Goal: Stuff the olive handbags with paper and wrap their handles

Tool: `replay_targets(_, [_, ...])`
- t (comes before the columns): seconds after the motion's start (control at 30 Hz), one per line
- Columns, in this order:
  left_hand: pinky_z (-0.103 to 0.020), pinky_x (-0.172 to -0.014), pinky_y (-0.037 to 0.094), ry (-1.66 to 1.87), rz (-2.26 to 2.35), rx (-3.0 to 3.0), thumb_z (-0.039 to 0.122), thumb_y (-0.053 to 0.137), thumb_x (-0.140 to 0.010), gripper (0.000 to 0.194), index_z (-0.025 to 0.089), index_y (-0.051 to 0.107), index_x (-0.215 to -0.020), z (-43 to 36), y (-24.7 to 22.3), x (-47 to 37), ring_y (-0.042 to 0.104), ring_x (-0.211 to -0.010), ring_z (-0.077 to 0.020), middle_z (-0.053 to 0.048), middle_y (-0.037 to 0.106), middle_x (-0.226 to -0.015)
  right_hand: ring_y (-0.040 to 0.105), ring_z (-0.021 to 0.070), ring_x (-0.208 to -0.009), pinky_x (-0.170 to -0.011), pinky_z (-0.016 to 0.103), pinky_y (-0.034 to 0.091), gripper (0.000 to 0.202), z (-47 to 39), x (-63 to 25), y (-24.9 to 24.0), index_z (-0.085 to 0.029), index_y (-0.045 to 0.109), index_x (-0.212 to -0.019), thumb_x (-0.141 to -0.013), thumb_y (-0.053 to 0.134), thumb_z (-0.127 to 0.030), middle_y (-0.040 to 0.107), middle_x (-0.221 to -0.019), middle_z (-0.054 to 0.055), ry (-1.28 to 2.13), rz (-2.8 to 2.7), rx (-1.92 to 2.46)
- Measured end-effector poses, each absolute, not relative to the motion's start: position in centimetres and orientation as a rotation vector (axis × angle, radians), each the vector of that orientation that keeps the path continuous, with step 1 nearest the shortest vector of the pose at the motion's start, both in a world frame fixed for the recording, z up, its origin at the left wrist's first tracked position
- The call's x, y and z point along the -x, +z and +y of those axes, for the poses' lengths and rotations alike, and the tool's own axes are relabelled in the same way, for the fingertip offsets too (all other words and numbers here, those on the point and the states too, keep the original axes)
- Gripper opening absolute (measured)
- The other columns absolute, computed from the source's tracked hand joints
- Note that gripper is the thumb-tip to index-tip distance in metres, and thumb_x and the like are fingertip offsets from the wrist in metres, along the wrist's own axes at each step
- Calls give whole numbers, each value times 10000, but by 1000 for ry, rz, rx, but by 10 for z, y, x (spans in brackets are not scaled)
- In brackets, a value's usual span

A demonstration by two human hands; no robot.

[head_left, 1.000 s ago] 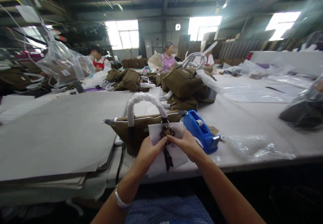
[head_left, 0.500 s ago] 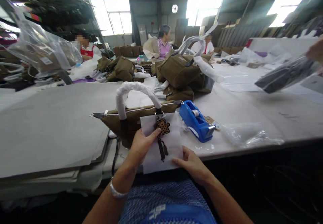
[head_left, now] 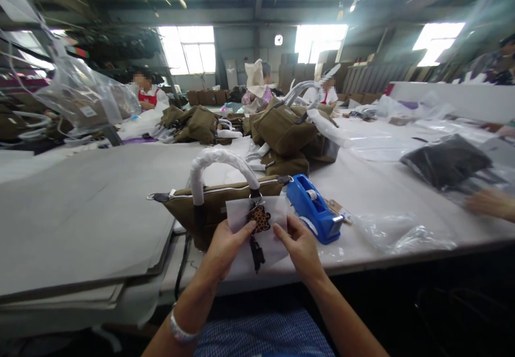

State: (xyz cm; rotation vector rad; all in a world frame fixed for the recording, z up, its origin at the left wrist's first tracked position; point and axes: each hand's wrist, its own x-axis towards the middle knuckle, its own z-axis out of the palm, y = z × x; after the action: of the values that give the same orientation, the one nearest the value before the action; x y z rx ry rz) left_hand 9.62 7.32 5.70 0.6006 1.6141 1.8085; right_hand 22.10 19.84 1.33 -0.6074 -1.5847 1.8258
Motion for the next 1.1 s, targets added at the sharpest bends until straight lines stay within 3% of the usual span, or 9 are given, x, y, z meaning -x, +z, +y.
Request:
replay_targets(0.23, [-394, -911, 582, 1822, 1585, -552, 404, 822, -756, 426, 119, 771, -1068, 72, 53, -100, 727, -1042, -321, -123, 787, -1076, 641, 280, -1033, -818, 381, 580, 474, 180, -230, 23, -273, 666, -1321, -875, 722, -423, 665, -1208, 109, 1341, -1894, 530])
replay_targets(0.47, [-378, -882, 585, 1844, 1730, -581, 443, 819, -747, 383, 130, 804, -968, 75, 53, -104, 743, -984, -318, -104, 804, -983, 626, 202, -815, -802, 356, 537, 399, 179, -225, 27, -274, 647, -1360, -1000, 511, -381, 651, -911, 64, 1300, -1940, 440])
replay_targets(0.7, [-394, -912, 572, 1825, 1722, -643, 439, 794, -777, 404, 141, 794, -1050, 73, 52, -105, 725, -1041, -333, -94, 802, -1001, 581, 141, -676, -644, 295, 539, 369, 181, -208, 15, -257, 743, -1183, -860, 731, -436, 655, -915, 37, 1581, -1664, 599])
replay_targets(0.77, [-402, -937, 563, 1809, 1707, -664, 438, 780, -794, 414, 141, 785, -1082, 73, 52, -104, 717, -1064, -334, -95, 798, -1026, 567, 121, -656, -604, 281, 537, 370, 181, -205, 14, -257, 761, -1144, -829, 760, -452, 645, -1006, 45, 1622, -1594, 612])
replay_targets(0.9, [-410, -1023, 519, 1822, 1751, -738, 423, 696, -867, 404, 150, 754, -1160, 74, 51, -104, 680, -1156, -323, -90, 770, -1149, 615, 142, -756, -693, 313, 589, 350, 178, -201, 12, -278, 756, -1176, -855, 738, -418, 591, -1285, 81, 1487, -1682, 582])
replay_targets(1.1, [-395, -1030, 508, 1767, 1999, -912, 425, 657, -882, 457, 200, 685, -1278, 76, 44, -108, 668, -1184, -308, -69, 750, -1209, 636, 231, -1049, -888, 379, 582, 354, 171, -196, 9, -332, 689, -1292, -948, 611, -299, 596, -1258, 89, 1114, -1870, 500])
